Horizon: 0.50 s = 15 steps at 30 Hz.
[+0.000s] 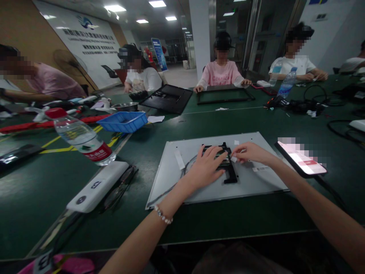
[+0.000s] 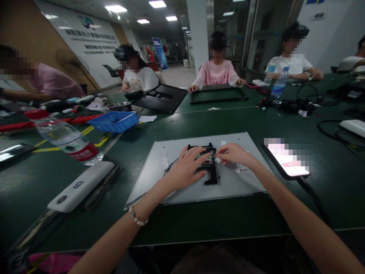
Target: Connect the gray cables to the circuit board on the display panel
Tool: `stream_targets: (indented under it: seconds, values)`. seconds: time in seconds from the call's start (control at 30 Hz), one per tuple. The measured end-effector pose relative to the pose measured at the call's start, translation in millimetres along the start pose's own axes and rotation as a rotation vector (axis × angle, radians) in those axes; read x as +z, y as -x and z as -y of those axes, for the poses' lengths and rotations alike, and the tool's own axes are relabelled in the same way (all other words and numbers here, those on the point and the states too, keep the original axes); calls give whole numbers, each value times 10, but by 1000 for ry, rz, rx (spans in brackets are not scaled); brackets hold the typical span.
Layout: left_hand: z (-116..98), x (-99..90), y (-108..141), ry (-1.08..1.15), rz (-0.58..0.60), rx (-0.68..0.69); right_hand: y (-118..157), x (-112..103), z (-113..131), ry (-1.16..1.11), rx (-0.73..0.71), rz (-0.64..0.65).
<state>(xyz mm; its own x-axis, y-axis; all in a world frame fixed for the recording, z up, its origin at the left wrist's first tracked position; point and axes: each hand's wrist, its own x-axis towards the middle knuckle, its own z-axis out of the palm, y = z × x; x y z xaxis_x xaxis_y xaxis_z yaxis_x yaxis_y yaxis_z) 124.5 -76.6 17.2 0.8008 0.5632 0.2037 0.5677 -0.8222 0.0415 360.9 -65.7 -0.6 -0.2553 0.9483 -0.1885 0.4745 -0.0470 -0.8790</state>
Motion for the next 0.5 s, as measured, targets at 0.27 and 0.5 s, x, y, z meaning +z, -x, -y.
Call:
stream_targets:
  seconds: [0.27,0.5]
  values:
    - [-95,80,-27,-63,-8,15,19,-103,1,-59,77,14]
    - [-131,128,-77,-101,-14,29,-28,-60,-29,102,-12,17]
